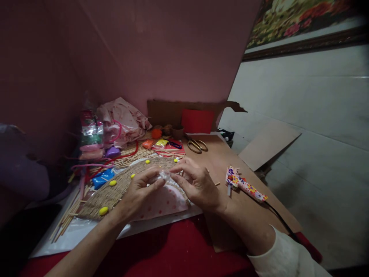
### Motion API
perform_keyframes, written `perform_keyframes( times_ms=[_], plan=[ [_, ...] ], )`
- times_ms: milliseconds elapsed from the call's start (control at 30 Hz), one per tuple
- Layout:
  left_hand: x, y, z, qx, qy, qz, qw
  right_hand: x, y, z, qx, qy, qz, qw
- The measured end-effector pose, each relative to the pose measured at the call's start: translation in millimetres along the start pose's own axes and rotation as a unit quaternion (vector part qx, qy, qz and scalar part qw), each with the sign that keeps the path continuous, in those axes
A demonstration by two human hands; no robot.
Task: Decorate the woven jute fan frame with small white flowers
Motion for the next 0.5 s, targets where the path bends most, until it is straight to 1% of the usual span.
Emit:
perform_keyframes(
  times_ms=[133, 200, 233, 300, 333, 400, 467, 500],
  plan=[
    [-0.4, 0.8, 1.6, 0.017, -0.024, 0.051, 0.998, -2.7, -0.4, -0.5, 0.024, 0.046, -0.070, 0.996],
    [0.2, -0.4, 1.7, 0.033, -0.018, 0.048, 0.998, -4.8, -2.1, -1.1, 0.017, 0.047, -0.101, 0.994],
    [0.7, -1.3, 1.5, 0.037, -0.006, 0.037, 0.999, -5.6, -3.1, -1.4, 0.007, 0.035, -0.102, 0.994],
    [2.1, -3.0, 0.4, 0.032, 0.034, -0.003, 0.999, -7.1, -5.5, -1.5, -0.016, -0.018, -0.061, 0.998],
    [3.1, -3.6, -0.3, 0.023, 0.056, -0.030, 0.998, -8.1, -6.9, -1.4, -0.025, -0.056, -0.018, 0.998],
    [5.6, -4.2, -1.6, 0.000, 0.094, -0.080, 0.992, -10.6, -10.0, -1.1, -0.025, -0.132, 0.077, 0.988],
    [8.6, -3.2, -2.2, -0.021, 0.103, -0.093, 0.990, -12.6, -12.2, -0.6, -0.012, -0.176, 0.139, 0.974],
    [10.1, -2.2, -2.2, -0.030, 0.098, -0.085, 0.991, -12.8, -12.0, -0.4, -0.015, -0.179, 0.151, 0.972]
  ],
)
Point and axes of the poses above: each hand's wrist, its own z-axis towards the middle knuckle, its own y-axis out of the back of the hand, x = y × z, the point moved 2 cm from there along z, towards the middle knuckle, and after that the axes turned 12 degrees about -y, right-handed, at the moved point
